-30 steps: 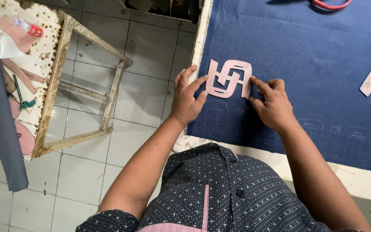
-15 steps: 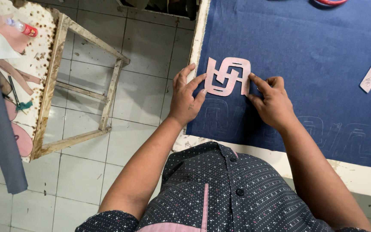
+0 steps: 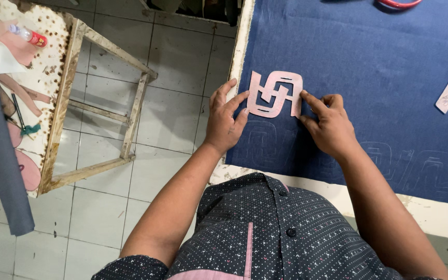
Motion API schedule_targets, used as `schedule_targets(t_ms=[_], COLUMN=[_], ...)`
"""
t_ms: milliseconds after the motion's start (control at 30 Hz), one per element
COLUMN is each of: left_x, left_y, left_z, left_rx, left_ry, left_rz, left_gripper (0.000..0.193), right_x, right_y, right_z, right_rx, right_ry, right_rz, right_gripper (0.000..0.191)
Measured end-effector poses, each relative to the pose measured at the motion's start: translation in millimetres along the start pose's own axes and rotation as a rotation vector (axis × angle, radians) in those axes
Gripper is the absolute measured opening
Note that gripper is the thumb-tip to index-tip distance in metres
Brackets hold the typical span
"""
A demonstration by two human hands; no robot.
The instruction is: The person rolls up a section of blue fabric on a work table, then places a pink paper pattern template onto the fabric, aligning it with chalk outlines. They hold the template steady and trace around its edges with a pen to mark the fabric.
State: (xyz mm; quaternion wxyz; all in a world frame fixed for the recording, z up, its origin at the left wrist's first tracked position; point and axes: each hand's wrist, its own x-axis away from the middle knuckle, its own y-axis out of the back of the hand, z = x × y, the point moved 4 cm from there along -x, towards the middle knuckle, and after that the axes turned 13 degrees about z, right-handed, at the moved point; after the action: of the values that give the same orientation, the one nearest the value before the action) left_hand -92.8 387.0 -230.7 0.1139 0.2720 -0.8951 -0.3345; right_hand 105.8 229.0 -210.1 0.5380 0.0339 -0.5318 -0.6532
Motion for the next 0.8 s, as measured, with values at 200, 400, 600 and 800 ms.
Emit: schedule_targets(t_ms=[200,400,600,800], left_x=[1.4,1.1,0.5,-1.4], left_y=[0.1,0.2,0.8,0.7], left_z=[2.7,4.1,4.6,5.3], left_rx=[-0.003,-0.005,-0.006,-0.007], left_ry=[0.005,-0.001,-0.007,0.002], left_rz=[0.005,-0.005,-0.01,0.004], left_gripper=[0.038,0.039,0.039,0.038], right_x=[0.0,-0.4,-1.5,-1.2], right_y=[-0.9,-1.4,-1.1,0.0], right_z=[0.7,0.3,0.9,3.8], right_rx=[-0.004,-0.005,0.0,0.013], right_ry=[0.005,0.037,0.028,0.009], right_rz=[-0.005,-0.03,-0.03,-0.023], right_gripper=[0.061,0.061,0.06,0.061])
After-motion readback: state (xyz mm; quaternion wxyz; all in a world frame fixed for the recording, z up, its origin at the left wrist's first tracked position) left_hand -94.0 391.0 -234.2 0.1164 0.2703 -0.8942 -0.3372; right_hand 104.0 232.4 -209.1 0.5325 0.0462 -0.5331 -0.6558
